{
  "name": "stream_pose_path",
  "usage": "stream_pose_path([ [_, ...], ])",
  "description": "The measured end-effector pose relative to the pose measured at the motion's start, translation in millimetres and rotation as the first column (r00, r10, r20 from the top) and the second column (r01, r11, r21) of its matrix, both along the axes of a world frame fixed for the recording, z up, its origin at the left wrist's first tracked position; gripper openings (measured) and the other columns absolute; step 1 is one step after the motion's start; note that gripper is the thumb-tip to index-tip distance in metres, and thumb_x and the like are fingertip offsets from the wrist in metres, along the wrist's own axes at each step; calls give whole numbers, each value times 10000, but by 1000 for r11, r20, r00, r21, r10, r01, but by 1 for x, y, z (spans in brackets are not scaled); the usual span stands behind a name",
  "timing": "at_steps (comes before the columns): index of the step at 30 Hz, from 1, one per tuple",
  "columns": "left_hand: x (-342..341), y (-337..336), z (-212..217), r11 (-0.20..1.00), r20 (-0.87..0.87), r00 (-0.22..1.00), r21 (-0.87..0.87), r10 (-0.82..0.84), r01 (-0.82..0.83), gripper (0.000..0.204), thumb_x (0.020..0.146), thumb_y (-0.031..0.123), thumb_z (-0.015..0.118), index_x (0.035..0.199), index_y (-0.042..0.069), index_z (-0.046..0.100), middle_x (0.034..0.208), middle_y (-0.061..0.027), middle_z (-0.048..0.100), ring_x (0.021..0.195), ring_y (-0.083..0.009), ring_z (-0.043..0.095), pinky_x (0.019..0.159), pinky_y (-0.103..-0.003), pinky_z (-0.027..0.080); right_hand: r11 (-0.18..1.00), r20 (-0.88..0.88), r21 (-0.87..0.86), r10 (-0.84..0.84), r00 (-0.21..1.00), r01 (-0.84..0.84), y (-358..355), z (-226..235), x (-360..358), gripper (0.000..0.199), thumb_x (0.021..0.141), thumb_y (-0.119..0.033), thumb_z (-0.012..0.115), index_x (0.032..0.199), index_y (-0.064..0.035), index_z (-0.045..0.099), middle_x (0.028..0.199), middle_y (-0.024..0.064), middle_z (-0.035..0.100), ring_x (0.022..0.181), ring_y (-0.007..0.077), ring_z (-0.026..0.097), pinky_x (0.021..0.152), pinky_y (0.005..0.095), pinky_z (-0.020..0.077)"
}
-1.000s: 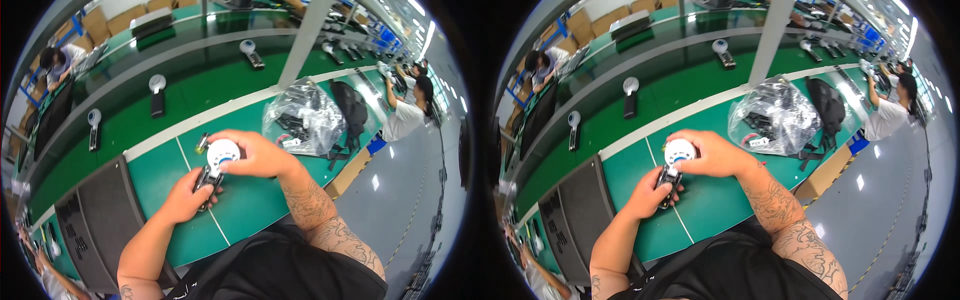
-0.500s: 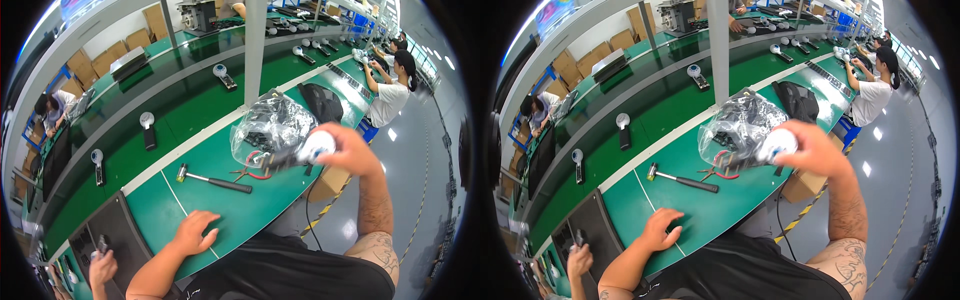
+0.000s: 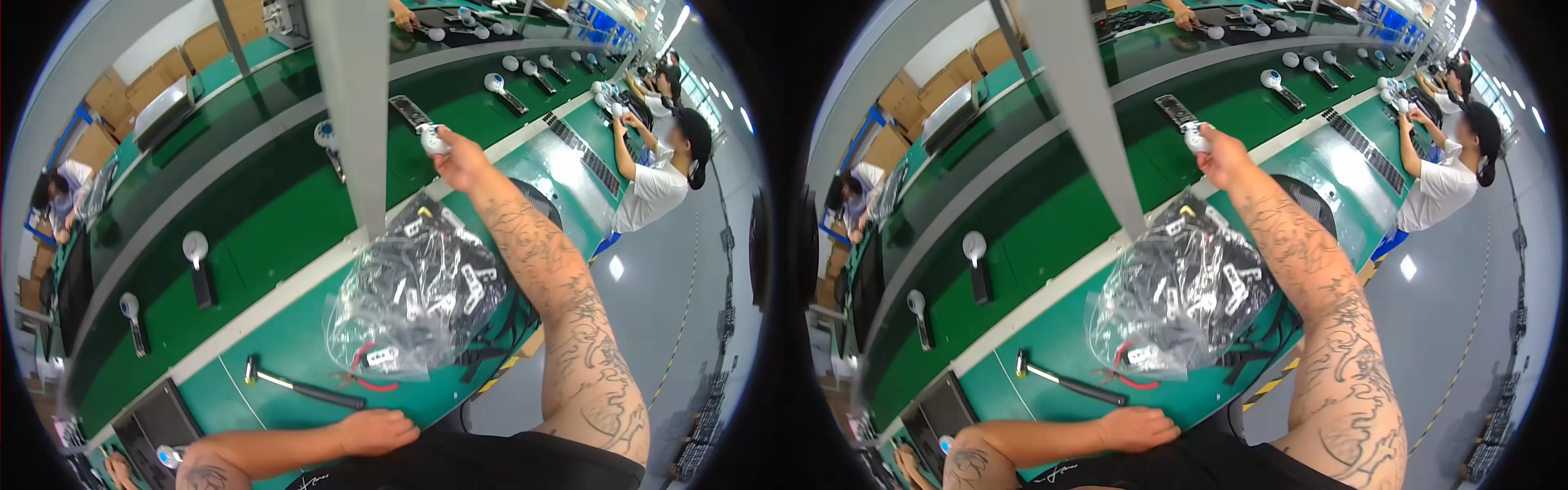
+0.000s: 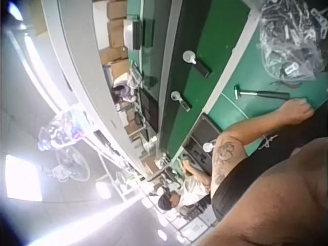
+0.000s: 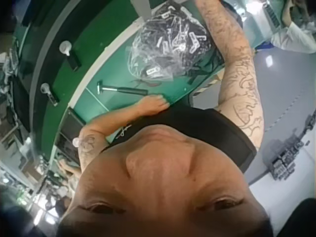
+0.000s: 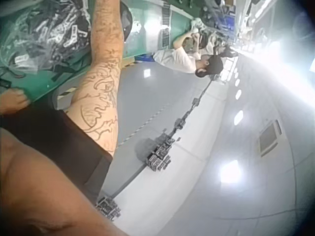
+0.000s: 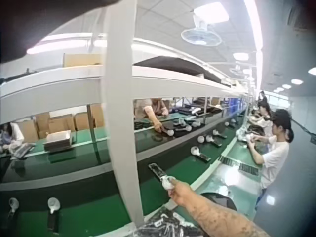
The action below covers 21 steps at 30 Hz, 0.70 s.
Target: Assembling small electronic devices by attaching circular components to circuit boards and tapping them into place using a small hammer.
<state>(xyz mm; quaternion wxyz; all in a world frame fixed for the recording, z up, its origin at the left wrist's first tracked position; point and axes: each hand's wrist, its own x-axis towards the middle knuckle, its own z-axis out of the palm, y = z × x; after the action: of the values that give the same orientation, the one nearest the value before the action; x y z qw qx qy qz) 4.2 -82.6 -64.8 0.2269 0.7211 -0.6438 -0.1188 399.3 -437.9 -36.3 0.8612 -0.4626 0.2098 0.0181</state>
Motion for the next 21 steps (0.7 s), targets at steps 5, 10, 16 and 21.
stream_pose_path([
  [5,-6,6,-9,964,-363,926,264,106,-7,384,988,189,570,1364,111,580,1140,-83,623,985,-292,645,895,-354,562,987,2,31,-158,987,158,18,-30,102,331,1043,-286,700,1183,14,684,1004,132,712,676,131,589,525,201,475],
  [10,-77,50,-128,958,-774,583,284,246,-28,443,1176,251,416,1554,46,522,1331,-157,706,900,-210,718,806,-342,546,941,-67,-95,-333,941,326,31,-33,186,369,1000,-310,747,1115,38,704,952,132,702,648,151,607,512,230,486],
  [16,-95,24,-92,597,-233,-877,799,421,74,419,1047,381,686,1342,86,726,1330,-71,696,1209,-218,617,1033,-363,463,768,60,-449,-484,873,456,-11,-87,314,579,856,-497,780,1020,57,741,914,160,731,768,247,667,690,373,558],
  [21,-30,-12,19,156,2,-742,977,671,143,404,1014,371,735,1311,97,757,1302,-93,716,1199,-236,633,1011,-363,471,920,149,-253,-270,951,300,23,-68,369,261,935,-277,774,917,-39,670,775,24,626,636,128,563,552,251,449],
])
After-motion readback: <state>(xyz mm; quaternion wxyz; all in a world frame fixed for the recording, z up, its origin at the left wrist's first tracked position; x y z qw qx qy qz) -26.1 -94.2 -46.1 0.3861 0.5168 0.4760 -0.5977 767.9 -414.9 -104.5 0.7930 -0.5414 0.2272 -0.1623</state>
